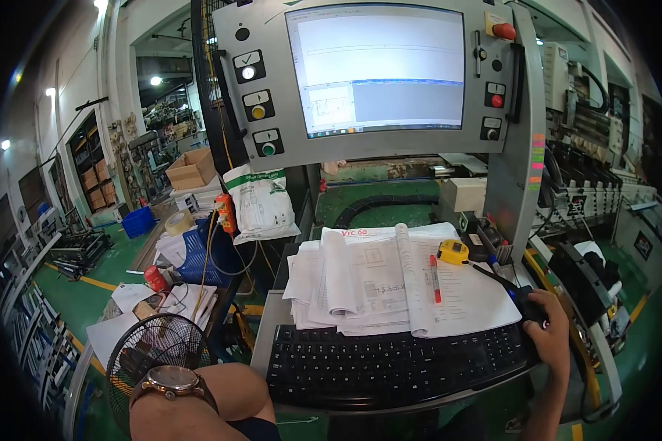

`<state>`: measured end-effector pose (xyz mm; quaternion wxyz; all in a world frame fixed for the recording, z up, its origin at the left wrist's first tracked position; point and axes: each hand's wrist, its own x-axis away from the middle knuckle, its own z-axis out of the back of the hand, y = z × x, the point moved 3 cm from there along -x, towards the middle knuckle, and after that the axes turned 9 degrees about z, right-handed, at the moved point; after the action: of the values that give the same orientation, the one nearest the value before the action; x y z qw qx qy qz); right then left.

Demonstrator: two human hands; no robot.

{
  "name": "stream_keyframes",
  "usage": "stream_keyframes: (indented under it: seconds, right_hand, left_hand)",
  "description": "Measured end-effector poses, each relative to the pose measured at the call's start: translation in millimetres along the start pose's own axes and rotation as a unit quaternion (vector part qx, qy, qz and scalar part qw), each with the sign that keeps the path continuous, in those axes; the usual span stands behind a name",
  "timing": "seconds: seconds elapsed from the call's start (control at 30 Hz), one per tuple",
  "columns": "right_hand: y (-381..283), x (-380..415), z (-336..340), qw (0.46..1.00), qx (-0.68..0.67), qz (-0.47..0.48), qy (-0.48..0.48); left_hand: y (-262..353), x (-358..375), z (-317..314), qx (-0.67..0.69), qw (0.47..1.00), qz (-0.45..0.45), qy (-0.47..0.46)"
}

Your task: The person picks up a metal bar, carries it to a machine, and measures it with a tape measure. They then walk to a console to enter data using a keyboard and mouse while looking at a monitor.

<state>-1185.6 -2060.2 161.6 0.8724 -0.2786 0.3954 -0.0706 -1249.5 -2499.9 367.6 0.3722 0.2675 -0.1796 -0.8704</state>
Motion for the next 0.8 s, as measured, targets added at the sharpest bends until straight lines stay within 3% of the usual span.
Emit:
stream_keyframes:
  seconds: [0.8]
  right_hand:
    - [0.2,-0.6,-0.5,1.0,0.006,-0.003,-0.011]
  left_hand:
    - [-2.1,0.2,2.7,0.003,1.0,0.01,0.001]
